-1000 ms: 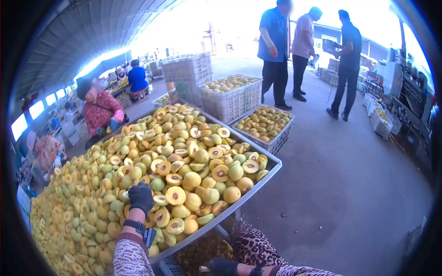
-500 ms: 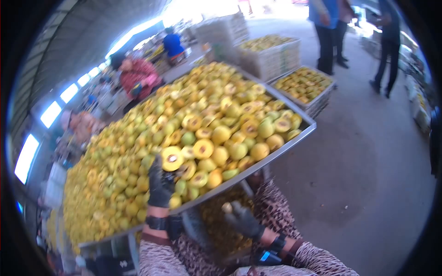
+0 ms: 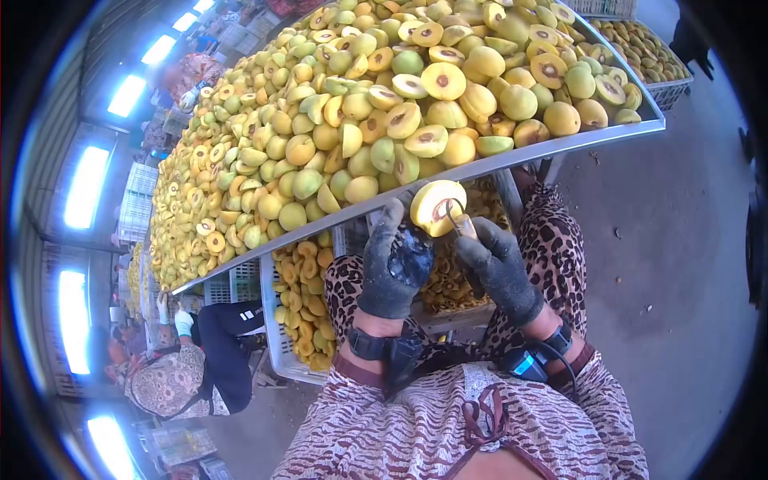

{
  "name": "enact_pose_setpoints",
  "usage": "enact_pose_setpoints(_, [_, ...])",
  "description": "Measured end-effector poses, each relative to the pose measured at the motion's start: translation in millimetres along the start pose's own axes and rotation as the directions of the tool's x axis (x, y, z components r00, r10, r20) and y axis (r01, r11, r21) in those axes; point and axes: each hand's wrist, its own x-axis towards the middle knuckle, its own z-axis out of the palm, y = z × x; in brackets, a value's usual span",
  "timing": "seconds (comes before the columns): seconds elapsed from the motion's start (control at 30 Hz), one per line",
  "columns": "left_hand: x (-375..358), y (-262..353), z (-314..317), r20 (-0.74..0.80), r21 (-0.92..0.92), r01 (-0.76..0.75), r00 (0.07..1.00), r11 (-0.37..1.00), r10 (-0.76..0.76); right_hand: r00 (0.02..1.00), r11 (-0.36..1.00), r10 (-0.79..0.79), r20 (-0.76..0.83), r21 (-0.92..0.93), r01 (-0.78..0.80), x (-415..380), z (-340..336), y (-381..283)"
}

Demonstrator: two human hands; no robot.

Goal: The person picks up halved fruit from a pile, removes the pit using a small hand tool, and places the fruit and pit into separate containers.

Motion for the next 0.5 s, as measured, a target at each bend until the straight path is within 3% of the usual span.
enact_pose_setpoints(0.03, [-0.9, -6.1, -4.2, -0.006, 0.003, 0.009, 1.0, 1.0, -0.009, 1.0, 1.0, 0.009, -0.003, 0.006, -0.009, 1.3, 1.2, 1.1])
enact_pose_setpoints(0.07, [-2.3, -12.9, -11.1, 0.062, 0.361, -0.13, 0.991, 0.923, 0.115, 0.999, 0.999, -0.034, 0.001, -0.032, 0.034, 2.7, 2.4, 1.9])
enact_pose_setpoints(0.1, [-3.3, -20.9, -20.6, 0.173, 0.659, -0.265, 0.964, 0.704, 0.202, 0.997, 0.995, -0.078, 0.008, -0.069, 0.078, 3.4, 3.6, 3.3])
enact_pose_setpoints(0.13, [5.0, -28.3, -29.5, 0.129, 0.749, -0.281, 0.95, 0.6, 0.284, 0.997, 0.995, -0.082, 0.005, -0.064, 0.082, 8.4, 4.0, 5.9])
enact_pose_setpoints(0.43, [4.8, -26.8, -5.4, 0.184, 0.857, -0.336, 0.908, 0.391, 0.376, 0.979, 0.954, -0.203, -0.008, -0.228, 0.196, 15.5, 12.4, 23.5])
enact_pose_setpoints(0.47, [5.0, -29.7, -5.0, 0.182, 0.859, -0.333, 0.909, 0.389, 0.375, 0.972, 0.939, -0.237, -0.002, -0.259, 0.228, 14.7, 12.7, 25.5])
enact_pose_setpoints(0.5, [5.4, -33.7, -4.6, 0.15, 0.809, -0.339, 0.909, 0.48, 0.389, 0.963, 0.921, -0.269, 0.007, -0.291, 0.26, 13.8, 12.4, 27.4])
